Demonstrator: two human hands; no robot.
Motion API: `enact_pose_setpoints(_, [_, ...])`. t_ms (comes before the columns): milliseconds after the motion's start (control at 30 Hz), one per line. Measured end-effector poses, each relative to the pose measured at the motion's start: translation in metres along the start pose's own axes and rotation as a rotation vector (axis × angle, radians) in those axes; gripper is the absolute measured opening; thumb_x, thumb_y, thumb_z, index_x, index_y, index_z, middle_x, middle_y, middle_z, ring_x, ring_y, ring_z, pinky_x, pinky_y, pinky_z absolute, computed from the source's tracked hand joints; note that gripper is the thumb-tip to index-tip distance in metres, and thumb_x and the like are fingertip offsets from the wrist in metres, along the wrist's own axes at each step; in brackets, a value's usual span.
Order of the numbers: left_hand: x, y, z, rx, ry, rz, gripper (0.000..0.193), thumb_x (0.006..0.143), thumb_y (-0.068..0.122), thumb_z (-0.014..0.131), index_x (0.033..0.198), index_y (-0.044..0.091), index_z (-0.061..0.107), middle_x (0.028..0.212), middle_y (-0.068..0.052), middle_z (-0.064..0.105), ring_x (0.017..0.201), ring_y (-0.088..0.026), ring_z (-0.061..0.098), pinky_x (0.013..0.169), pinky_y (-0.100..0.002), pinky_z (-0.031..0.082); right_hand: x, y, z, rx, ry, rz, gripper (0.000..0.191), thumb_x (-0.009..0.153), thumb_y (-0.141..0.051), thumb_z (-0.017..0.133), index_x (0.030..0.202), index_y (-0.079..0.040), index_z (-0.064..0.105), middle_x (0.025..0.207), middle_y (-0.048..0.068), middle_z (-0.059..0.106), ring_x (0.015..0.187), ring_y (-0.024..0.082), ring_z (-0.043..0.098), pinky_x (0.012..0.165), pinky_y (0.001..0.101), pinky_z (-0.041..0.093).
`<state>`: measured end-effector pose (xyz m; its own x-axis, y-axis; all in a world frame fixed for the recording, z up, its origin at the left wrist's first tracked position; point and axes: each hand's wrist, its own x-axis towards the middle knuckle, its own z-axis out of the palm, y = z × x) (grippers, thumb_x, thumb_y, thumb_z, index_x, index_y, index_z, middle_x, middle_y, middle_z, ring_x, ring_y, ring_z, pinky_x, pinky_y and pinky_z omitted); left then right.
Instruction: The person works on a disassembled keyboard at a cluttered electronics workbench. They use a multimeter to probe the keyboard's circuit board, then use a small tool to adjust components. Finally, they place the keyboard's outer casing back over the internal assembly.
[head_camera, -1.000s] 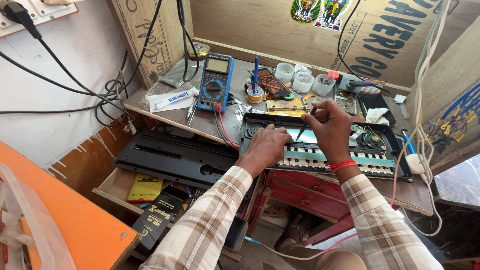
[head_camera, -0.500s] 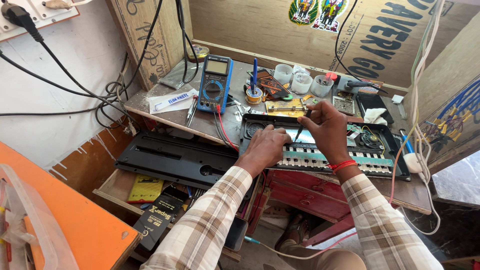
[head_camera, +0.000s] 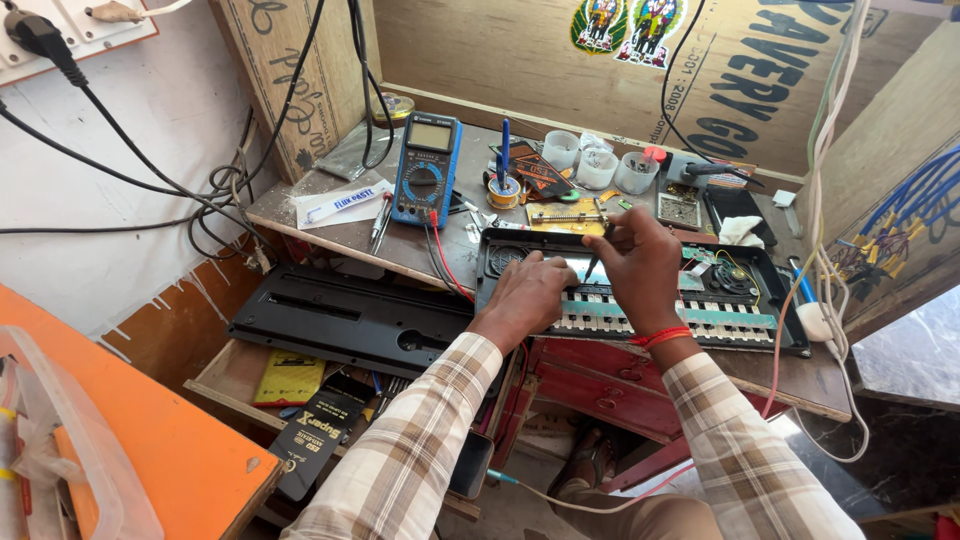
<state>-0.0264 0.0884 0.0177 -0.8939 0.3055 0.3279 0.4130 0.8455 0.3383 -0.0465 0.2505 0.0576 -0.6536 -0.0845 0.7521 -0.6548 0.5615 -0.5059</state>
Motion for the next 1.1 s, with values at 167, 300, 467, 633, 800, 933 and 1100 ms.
enact_pose_setpoints(167, [-0.002, -0.001, -0.002, 0.007, -0.031, -0.002, 0.038, 0.082, 0.001, 0.067, 0.114, 0.019, 0.076, 0.116, 0.002, 0.069, 0.111, -0.026, 0.060, 0.095, -0.044, 0.046, 0.002, 0.005, -0.003, 0.125, -0.121, -0.043, 0.019, 0.089, -0.003, 0.078, 0.104, 0.001, 0.067, 0.094, 0.011, 0.077, 0.086, 0.014, 0.076, 0.074, 0.0272, 0.060])
enact_pose_setpoints(300, [-0.002, -0.004, 0.001, 0.001, 0.012, 0.021, 0.038, 0.082, 0.001, 0.067, 0.114, 0.019, 0.077, 0.115, 0.002, 0.069, 0.111, -0.027, 0.060, 0.095, -0.044, 0.047, 0.003, 0.014, -0.001, 0.156, -0.099, 0.042, 0.019, 0.089, -0.005, 0.081, 0.096, 0.000, 0.064, 0.089, 0.009, 0.077, 0.083, 0.010, 0.075, 0.073, 0.0263, 0.061])
enact_pose_setpoints(467, [0.000, -0.008, 0.005, -0.005, 0.013, 0.015, 0.040, 0.081, -0.001, 0.067, 0.115, 0.019, 0.077, 0.114, 0.001, 0.070, 0.111, -0.027, 0.060, 0.096, -0.045, 0.046, 0.004, 0.019, 0.005, 0.067, -0.031, 0.056, 0.027, 0.089, -0.005, 0.085, 0.090, 0.001, 0.058, 0.073, 0.010, 0.071, 0.069, 0.012, 0.065, 0.067, 0.0276, 0.056])
enact_pose_setpoints(633, [0.003, -0.007, 0.006, 0.018, -0.016, -0.008, 0.039, 0.082, 0.000, 0.067, 0.116, 0.018, 0.076, 0.117, 0.002, 0.069, 0.111, -0.025, 0.060, 0.097, -0.044, 0.046, 0.003, 0.016, 0.007, -0.026, 0.091, 0.136, 0.026, 0.087, -0.006, 0.083, 0.088, -0.001, 0.058, 0.074, 0.010, 0.072, 0.067, 0.014, 0.071, 0.060, 0.0291, 0.055])
enact_pose_setpoints(800, [0.000, -0.002, 0.000, 0.010, -0.044, -0.022, 0.040, 0.083, 0.003, 0.068, 0.118, 0.020, 0.075, 0.118, 0.002, 0.069, 0.113, -0.025, 0.060, 0.098, -0.044, 0.046, 0.000, 0.011, 0.006, -0.055, 0.096, 0.072, 0.028, 0.087, -0.009, 0.085, 0.091, -0.001, 0.058, 0.077, 0.010, 0.073, 0.070, 0.017, 0.073, 0.063, 0.0301, 0.055])
enact_pose_setpoints(933, [-0.005, 0.001, -0.008, 0.013, -0.096, -0.029, 0.042, 0.085, 0.003, 0.064, 0.122, 0.021, 0.073, 0.125, 0.000, 0.068, 0.121, -0.029, 0.058, 0.105, -0.046, 0.044, 0.000, 0.002, -0.004, 0.058, 0.149, 0.060, 0.025, 0.092, -0.010, 0.084, 0.099, -0.002, 0.062, 0.088, 0.008, 0.074, 0.078, 0.015, 0.075, 0.067, 0.0273, 0.057])
enact_pose_setpoints(1100, [-0.012, -0.007, -0.022, -0.188, 0.010, 0.103, 0.055, 0.084, -0.006, 0.053, 0.134, 0.016, 0.065, 0.137, -0.007, 0.064, 0.121, -0.030, 0.062, 0.108, -0.044, 0.043, -0.001, -0.018, -0.030, 0.419, 0.106, -0.072, 0.018, 0.107, -0.007, 0.070, 0.120, -0.001, 0.059, 0.105, 0.003, 0.067, 0.093, 0.008, 0.070, 0.081, 0.0231, 0.062])
